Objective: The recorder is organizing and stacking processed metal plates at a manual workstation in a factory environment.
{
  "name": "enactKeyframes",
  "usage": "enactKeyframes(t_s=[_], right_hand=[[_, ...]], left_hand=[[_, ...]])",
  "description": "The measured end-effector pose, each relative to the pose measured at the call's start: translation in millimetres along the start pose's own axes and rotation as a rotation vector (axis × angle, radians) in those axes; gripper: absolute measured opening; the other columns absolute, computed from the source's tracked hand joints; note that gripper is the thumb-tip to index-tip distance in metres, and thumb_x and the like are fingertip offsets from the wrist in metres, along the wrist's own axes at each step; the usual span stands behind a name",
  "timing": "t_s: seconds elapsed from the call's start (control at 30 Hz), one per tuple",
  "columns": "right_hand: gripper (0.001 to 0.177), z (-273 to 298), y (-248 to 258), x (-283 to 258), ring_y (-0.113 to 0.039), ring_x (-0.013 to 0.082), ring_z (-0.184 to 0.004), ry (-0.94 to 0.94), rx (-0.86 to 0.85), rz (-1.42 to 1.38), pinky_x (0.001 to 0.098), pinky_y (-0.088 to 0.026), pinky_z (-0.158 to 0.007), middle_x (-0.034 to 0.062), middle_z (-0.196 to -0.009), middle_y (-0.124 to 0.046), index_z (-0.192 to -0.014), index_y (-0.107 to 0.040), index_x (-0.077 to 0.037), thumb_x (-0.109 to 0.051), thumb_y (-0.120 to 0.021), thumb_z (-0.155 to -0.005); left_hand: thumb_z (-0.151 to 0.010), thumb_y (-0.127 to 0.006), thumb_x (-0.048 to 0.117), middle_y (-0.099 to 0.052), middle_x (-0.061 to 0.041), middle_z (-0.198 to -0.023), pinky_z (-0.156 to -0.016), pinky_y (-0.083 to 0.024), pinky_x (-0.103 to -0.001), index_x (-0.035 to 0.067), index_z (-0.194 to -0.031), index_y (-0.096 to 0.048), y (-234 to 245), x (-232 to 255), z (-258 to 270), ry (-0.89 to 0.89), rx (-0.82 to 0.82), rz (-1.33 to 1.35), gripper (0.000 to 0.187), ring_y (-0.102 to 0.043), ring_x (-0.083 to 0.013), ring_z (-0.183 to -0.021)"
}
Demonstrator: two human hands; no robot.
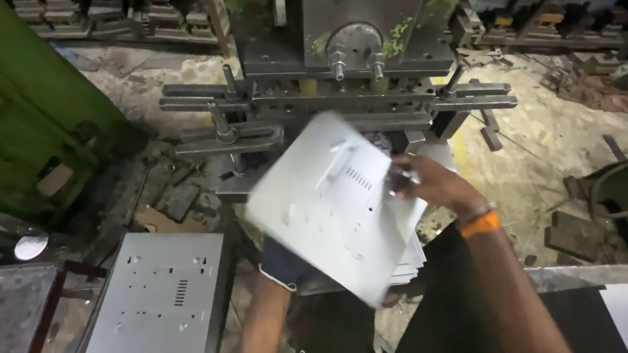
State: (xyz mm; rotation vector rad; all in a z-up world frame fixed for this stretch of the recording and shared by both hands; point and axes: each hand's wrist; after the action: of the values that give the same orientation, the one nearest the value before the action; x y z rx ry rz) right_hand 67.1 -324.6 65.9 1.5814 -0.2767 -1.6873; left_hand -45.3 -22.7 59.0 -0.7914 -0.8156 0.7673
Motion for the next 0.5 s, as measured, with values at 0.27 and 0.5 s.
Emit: enactKeyframes(t_s=[0.27, 0.5], right_hand=[[0.114, -30, -56, -97, -0.012, 0.0425, -0.153, 0.168, -0.055, 0.656, 0.0654, -0.016, -0.118, 0.0163, -0.166, -0.018, -0.157, -0.026, -0.009, -0.061, -0.082, -0.072], [0.073, 3, -73, -46, -0.019, 0.0382, -0.153, 0.205, 0.100, 0.704, 0.0611, -0.023, -0.112, 0.0192, -0.164, -0.027, -0.133, -0.054, -0.007, -0.061, -0.074, -0.089]], left_hand=[[-0.097, -0.055, 0.049, -0.070, -0.016, -0.119, -0.089, -0.057, -0.039, -0.003, -0.133, -0.059, 111, -11, -39, -0.153, -0.213, -0.325, 0.064, -0.068, -0.0256, -0.103], [-0.084, -0.072, 0.015, -0.067, -0.009, -0.119, -0.093, -0.057, -0.038, 0.003, -0.135, -0.056, 31, -9, 1, -0.143, -0.386, -0.490, 0.055, -0.068, -0.0230, -0.107]])
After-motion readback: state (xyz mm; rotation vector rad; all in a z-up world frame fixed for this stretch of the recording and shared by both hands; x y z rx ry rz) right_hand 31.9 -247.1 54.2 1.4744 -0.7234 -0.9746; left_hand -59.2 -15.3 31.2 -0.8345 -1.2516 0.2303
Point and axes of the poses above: each hand's wrist, its own z-axis away from the middle knuckle, its own y-axis out of the back of the hand, x = y × z
